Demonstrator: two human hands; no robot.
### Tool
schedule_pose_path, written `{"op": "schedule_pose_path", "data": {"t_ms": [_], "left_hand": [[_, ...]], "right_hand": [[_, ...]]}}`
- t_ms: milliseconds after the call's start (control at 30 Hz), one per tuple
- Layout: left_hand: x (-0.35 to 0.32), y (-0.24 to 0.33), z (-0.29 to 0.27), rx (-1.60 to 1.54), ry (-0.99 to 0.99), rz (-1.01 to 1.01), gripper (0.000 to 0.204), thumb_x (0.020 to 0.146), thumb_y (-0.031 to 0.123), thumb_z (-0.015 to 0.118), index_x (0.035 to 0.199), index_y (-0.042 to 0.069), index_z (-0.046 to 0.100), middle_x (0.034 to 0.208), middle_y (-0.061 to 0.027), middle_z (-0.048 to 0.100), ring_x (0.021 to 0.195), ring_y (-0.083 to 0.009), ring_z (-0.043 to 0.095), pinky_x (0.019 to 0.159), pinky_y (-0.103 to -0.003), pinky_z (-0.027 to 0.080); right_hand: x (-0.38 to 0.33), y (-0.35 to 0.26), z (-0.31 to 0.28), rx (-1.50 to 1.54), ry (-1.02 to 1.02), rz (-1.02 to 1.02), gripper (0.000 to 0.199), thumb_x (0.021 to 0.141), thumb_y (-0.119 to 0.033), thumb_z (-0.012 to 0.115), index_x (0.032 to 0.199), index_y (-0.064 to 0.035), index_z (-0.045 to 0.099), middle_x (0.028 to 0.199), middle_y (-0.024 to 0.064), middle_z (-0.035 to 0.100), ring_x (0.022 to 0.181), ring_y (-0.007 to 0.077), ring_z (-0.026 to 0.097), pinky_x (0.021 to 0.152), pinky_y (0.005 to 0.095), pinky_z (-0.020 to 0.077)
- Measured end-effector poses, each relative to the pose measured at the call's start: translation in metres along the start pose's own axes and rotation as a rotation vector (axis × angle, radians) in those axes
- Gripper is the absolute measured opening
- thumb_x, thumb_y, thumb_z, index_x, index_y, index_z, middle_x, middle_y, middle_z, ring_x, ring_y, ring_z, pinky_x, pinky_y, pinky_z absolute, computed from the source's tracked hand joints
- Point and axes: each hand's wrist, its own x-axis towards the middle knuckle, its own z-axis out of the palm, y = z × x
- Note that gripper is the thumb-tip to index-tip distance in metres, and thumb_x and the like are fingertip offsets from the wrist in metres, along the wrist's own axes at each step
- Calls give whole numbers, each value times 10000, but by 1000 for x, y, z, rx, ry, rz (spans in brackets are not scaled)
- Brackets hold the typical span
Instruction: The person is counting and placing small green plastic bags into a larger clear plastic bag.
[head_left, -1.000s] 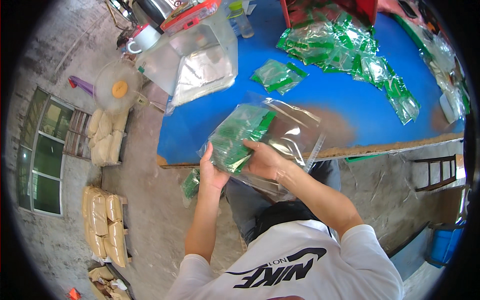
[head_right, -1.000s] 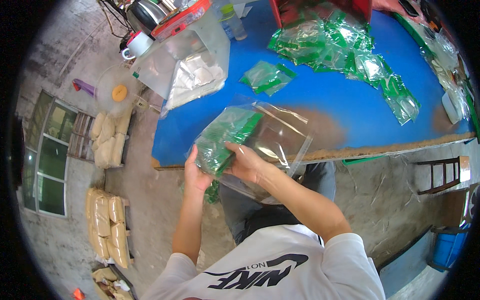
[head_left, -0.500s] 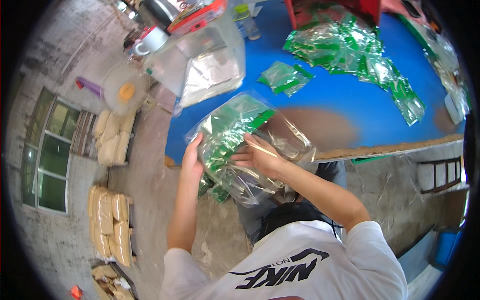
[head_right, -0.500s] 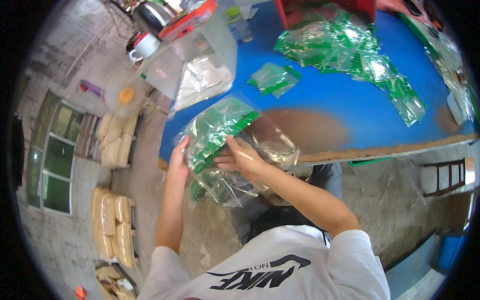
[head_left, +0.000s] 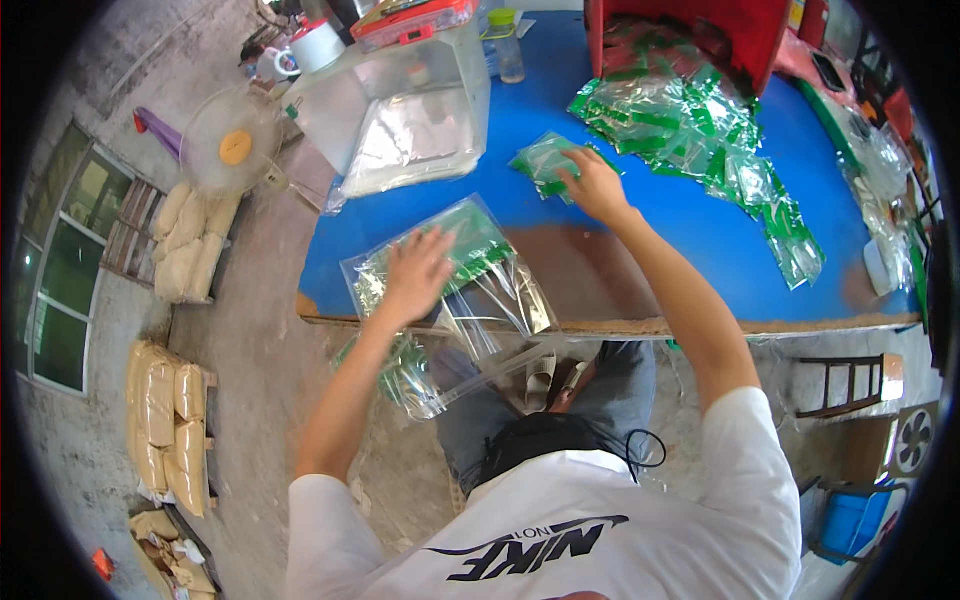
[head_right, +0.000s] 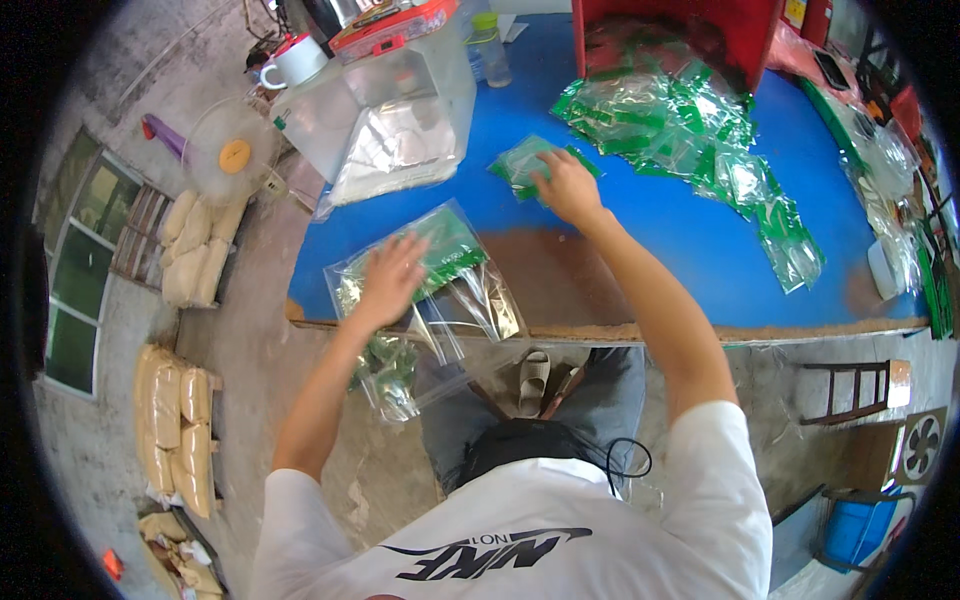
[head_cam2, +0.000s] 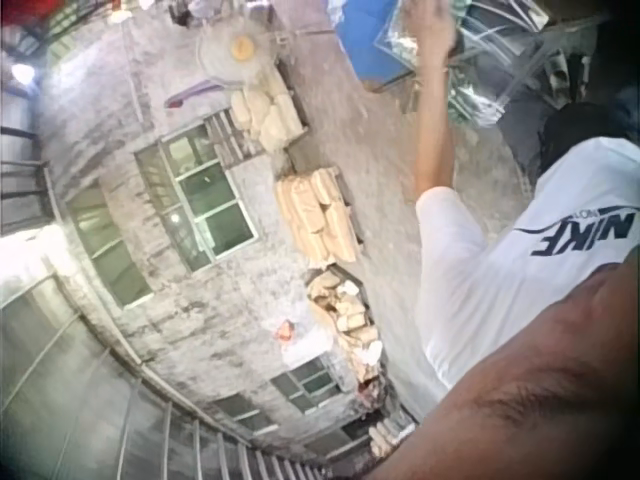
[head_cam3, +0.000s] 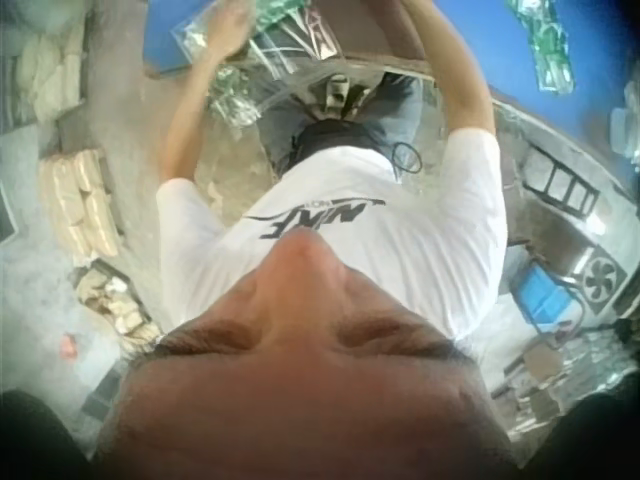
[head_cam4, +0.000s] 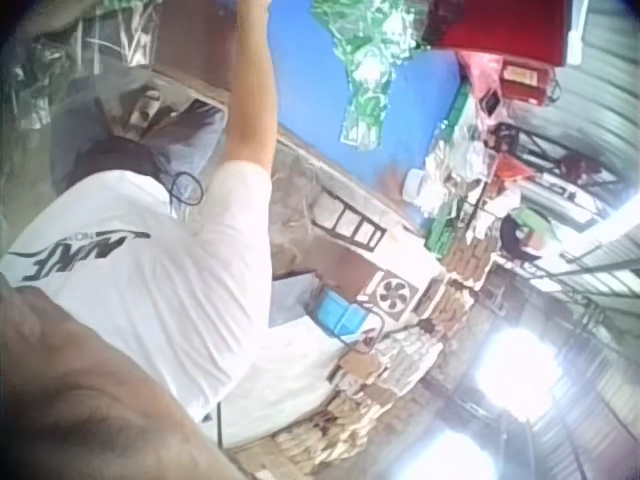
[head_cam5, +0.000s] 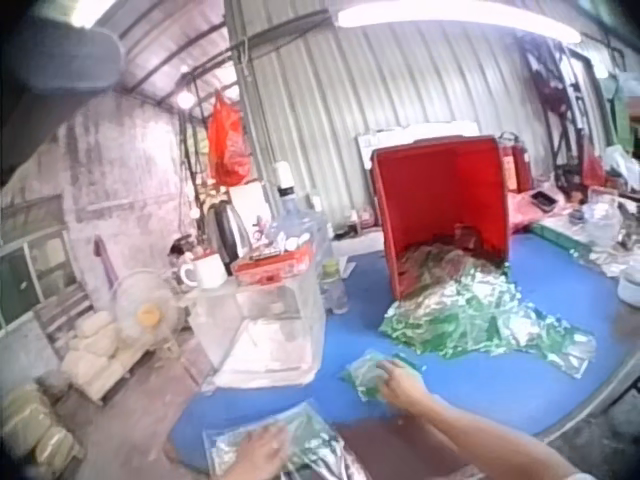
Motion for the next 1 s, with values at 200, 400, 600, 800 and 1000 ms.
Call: {"op": "schedule_pose_path", "data": {"t_ms": [200, 400, 600, 800, 1000], "left_hand": [[-23, 27, -6, -64, -126, -2, 608, 1037, 462, 422, 1573, 190, 330, 1657, -77, 248, 1525, -377, 179, 1212, -608, 68], [-48, -69, -27, 43, -146, -3, 633, 1004, 419, 490, 1576, 210, 316, 1663, -67, 235, 1530, -358, 182, 1207, -628, 63], [-9, -51, -45, 209, -157, 183, 492, 946, 266, 598, 1410, 122, 513, 1556, -108, 391, 1393, -359, 383, 1143, -569, 252], [-93, 120, -41, -1494, -596, -749, 560, 1007, 510, 535, 1089, -31, 655, 939, -144, 732, 749, -232, 720, 668, -311, 588], [-84, 184, 42, -1775, -59, -848, 302, 989, 240, 653, 1206, 32, 624, 1168, -75, 685, 1005, -180, 676, 839, -358, 591]], "right_hand": [[-50, 5, -1, -306, -221, 20, 739, 919, -645, 552, 1498, -195, 458, 1575, 237, 333, 1478, 458, 240, 1201, 575, 188], [-108, -11, -77, -204, -293, -171, 741, 934, -657, 519, 1491, -171, 465, 1552, 237, 363, 1469, 455, 260, 1203, 579, 186], [-123, -66, -32, -329, -132, -69, 705, 969, -603, 502, 1342, -7, 559, 1417, 266, 492, 1357, 422, 422, 1131, 562, 303], [-169, -91, -65, 355, -278, -259, 463, 996, -417, 556, 850, 19, 615, 933, 213, 624, 883, 406, 607, 803, 466, 486], [-162, -109, -75, 585, -343, -125, 308, 980, -294, 579, 896, -3, 636, 891, 216, 629, 815, 428, 608, 706, 470, 491]]}}
